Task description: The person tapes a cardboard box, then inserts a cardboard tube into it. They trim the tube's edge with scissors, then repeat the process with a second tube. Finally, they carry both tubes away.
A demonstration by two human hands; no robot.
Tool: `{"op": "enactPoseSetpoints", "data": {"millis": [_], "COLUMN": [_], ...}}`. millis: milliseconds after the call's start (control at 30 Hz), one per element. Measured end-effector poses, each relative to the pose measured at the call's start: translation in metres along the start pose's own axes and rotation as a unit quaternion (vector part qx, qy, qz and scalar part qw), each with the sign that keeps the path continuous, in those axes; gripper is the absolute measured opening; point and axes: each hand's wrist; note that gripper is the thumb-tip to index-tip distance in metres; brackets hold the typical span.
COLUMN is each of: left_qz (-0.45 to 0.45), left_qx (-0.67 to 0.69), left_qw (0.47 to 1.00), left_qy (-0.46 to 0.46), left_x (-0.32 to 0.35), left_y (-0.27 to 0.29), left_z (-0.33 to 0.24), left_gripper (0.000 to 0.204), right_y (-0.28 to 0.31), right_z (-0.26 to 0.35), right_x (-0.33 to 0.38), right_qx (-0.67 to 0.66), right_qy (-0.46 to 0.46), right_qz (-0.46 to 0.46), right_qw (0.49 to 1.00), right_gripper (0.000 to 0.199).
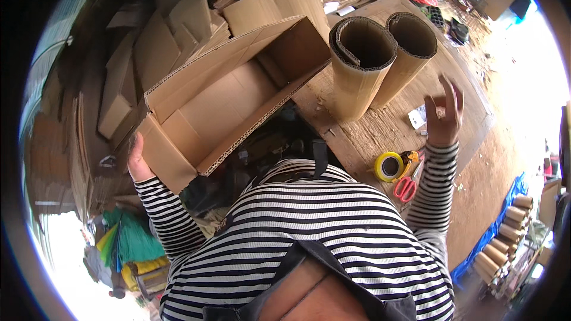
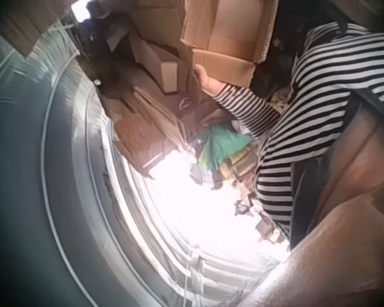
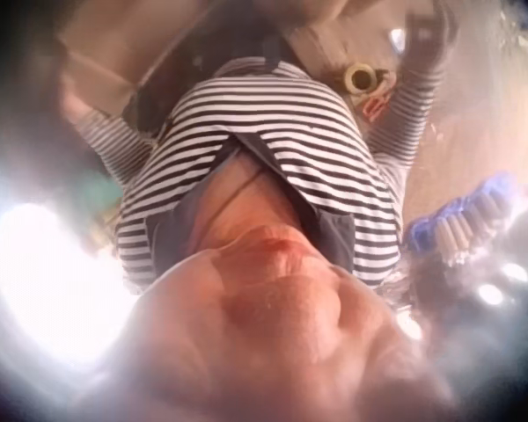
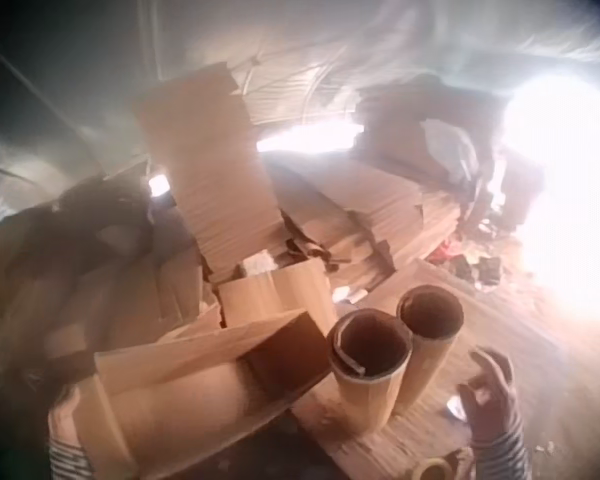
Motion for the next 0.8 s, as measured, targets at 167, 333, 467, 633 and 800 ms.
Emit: {"op": "enactPoseSetpoints", "data": {"millis": [167, 333, 467, 633, 800], "left_qz": [0.083, 0.091, 0.08, 0.11, 0.15], "left_qx": [0.045, 0.018, -0.04, -0.131, -0.036], "left_qw": [0.993, 0.994, 0.996, 0.985, 0.988], "left_qy": [0.064, 0.05, 0.029, 0.007, 0.028], "left_x": [-0.078, -0.135, -0.157, -0.192, -0.17], "left_y": [-0.015, -0.004, -0.021, -0.005, -0.057], "left_z": [0.011, 0.034, 0.04, 0.066, 0.048], "left_gripper": [0.04, 0.04, 0.037, 0.034, 0.03], "right_y": [-0.023, -0.052, -0.074, -0.078, -0.02], "right_z": [0.029, 0.072, 0.058, 0.005, -0.114], "right_x": [-0.087, -0.132, -0.153, -0.187, -0.221], "right_qx": [0.053, 0.224, 0.426, 0.417, 0.396], "right_qy": [0.093, -0.236, -0.113, -0.045, -0.063], "right_qz": [0.167, 0.369, 0.342, 0.269, 0.257], "right_qw": [0.98, 0.87, 0.83, 0.867, 0.88], "right_gripper": [0.055, 0.048, 0.038, 0.018, 0.024]}}
Point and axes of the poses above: each hand's wrist, its own x-axis away from the middle knuckle, its own y-axis out of the back of the hand, z = x × y, and after that the axes turned 5 degrees about -y, right-handed
